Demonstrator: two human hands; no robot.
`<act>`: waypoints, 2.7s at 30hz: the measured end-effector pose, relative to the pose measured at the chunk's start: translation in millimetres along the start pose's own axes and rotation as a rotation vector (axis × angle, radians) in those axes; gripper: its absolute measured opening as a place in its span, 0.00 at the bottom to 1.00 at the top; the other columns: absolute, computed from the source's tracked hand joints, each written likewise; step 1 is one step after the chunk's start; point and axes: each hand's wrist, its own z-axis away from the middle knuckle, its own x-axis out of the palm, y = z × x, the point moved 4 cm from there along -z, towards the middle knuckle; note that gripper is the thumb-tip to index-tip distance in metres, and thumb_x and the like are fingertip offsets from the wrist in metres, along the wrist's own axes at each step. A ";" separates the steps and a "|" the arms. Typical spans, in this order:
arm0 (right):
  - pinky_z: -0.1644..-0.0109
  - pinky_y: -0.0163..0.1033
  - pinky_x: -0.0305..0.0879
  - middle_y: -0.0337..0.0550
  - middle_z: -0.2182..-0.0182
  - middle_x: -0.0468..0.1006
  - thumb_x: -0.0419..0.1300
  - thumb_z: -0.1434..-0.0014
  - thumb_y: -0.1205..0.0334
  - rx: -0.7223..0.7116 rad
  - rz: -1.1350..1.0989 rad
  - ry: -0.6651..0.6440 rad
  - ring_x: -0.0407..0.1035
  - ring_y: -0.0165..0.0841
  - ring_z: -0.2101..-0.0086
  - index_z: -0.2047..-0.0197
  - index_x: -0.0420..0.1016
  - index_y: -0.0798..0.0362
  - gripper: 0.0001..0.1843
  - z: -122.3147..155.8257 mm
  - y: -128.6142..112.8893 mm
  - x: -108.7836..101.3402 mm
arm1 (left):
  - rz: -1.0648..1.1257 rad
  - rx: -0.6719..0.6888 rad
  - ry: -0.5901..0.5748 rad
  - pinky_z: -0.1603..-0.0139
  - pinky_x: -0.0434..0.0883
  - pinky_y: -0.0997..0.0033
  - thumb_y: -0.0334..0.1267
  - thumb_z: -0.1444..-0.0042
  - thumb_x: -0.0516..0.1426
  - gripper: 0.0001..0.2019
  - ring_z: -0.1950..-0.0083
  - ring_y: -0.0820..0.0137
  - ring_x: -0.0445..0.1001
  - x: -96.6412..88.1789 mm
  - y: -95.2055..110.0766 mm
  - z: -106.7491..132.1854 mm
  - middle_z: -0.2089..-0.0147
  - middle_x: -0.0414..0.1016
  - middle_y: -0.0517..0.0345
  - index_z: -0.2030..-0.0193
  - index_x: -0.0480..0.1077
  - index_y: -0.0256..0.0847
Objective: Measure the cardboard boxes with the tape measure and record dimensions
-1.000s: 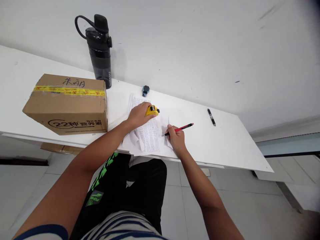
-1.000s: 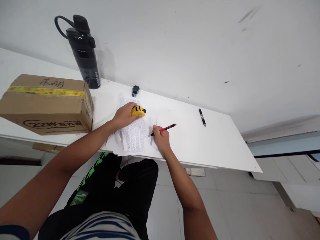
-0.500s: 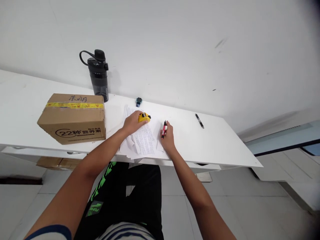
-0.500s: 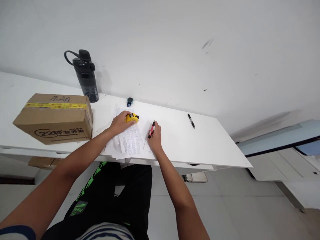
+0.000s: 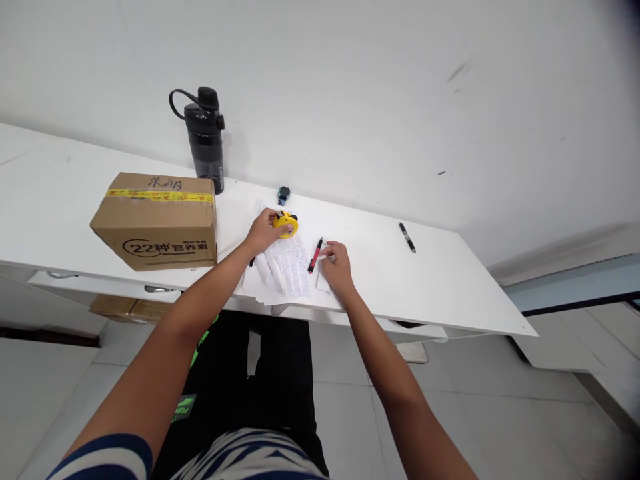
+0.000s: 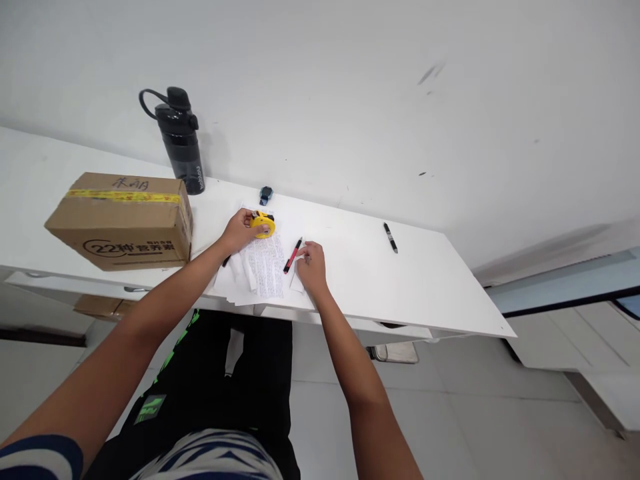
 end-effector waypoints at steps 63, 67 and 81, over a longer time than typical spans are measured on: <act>0.51 0.45 0.68 0.41 0.47 0.78 0.61 0.44 0.53 -0.369 -0.107 -0.957 0.72 0.44 0.50 0.41 0.69 0.40 0.27 -85.0 -234.6 44.0 | -0.599 -0.961 -0.152 0.59 0.72 0.68 0.66 0.67 0.67 0.35 0.54 0.64 0.73 -315.7 132.2 90.3 0.44 0.74 0.48 0.55 0.74 0.43; 0.50 0.45 0.67 0.41 0.45 0.76 0.62 0.45 0.53 -0.382 -0.120 -0.953 0.71 0.44 0.48 0.40 0.68 0.39 0.28 -82.3 -239.6 52.6 | -0.627 -1.016 -0.229 0.54 0.73 0.65 0.70 0.64 0.64 0.40 0.42 0.57 0.71 -317.5 127.1 85.7 0.34 0.67 0.47 0.47 0.71 0.47; 0.54 0.45 0.67 0.43 0.46 0.77 0.60 0.43 0.54 -0.366 -0.055 -0.903 0.72 0.46 0.51 0.39 0.67 0.41 0.28 -79.7 -239.8 48.7 | -0.671 -0.898 -0.110 0.56 0.71 0.65 0.58 0.71 0.72 0.32 0.47 0.56 0.74 -316.6 134.2 71.6 0.47 0.78 0.44 0.60 0.78 0.40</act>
